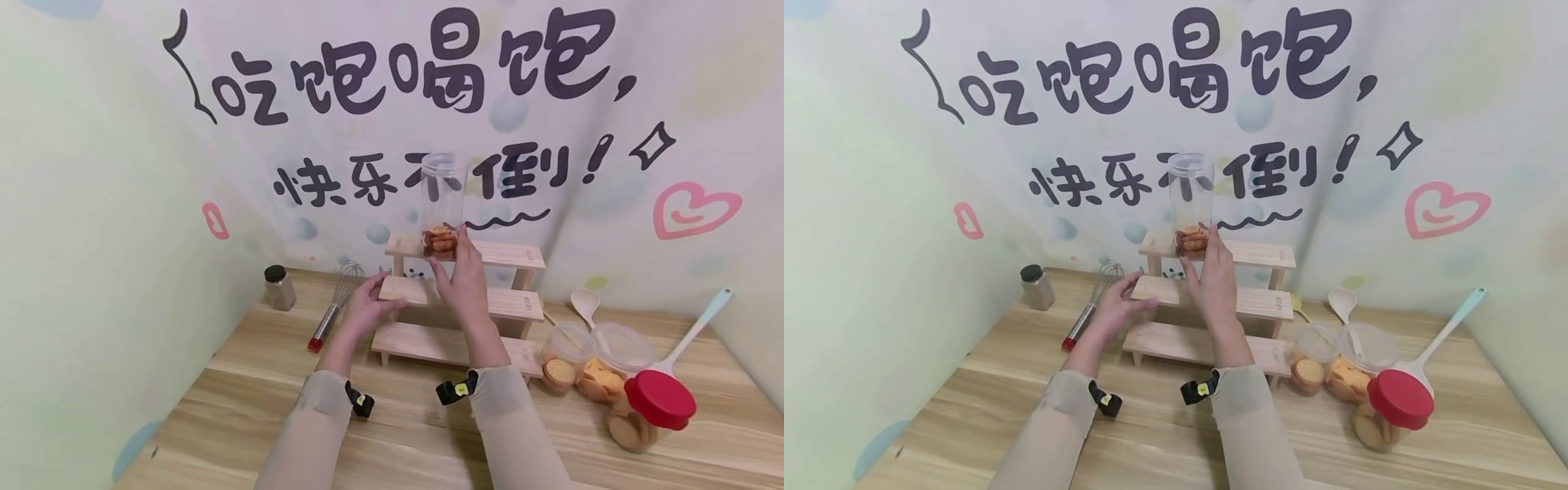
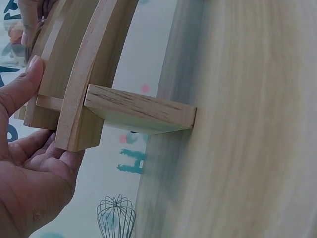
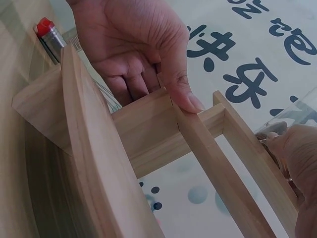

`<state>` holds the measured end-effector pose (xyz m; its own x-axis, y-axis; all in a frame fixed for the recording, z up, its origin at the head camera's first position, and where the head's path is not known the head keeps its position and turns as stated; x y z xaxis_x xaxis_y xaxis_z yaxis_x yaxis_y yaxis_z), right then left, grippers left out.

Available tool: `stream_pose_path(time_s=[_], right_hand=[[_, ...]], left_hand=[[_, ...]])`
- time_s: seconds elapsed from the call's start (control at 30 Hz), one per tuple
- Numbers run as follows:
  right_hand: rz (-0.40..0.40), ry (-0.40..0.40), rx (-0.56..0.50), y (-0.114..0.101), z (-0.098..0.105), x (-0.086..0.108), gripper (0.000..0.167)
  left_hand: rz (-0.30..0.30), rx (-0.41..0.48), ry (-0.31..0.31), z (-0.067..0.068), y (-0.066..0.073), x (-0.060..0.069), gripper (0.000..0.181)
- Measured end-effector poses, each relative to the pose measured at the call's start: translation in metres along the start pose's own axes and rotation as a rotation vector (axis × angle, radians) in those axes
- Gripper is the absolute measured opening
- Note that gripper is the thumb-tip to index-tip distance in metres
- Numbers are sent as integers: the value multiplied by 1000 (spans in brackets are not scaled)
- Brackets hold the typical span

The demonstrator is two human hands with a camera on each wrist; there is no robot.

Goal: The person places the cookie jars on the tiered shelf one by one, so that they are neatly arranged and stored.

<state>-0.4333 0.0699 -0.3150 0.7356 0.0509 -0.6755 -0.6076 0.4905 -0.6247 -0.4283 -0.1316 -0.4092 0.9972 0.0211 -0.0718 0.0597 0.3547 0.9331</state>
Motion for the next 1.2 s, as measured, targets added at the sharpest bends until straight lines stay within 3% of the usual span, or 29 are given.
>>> stream_pose_path(time_s=[0.4, 1.2], right_hand=[[5, 42, -31, 2, 1, 1, 76], [-106, 29, -72, 10, 6, -1, 72]], left_hand=[[7, -24, -5, 0, -1, 1, 88], [18, -38, 9, 0, 0, 3, 86]])
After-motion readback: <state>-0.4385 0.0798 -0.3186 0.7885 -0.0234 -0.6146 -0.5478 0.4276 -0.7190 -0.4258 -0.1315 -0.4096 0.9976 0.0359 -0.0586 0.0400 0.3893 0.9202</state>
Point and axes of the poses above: each hand's wrist, its own x-axis away from the middle knuckle, its own z-axis out of the back of the hand, y = z × x, the point moved 9 cm from there along -x, towards the middle knuckle, and after that the axes turned 13 degrees about -x, right-handed, at the moved point
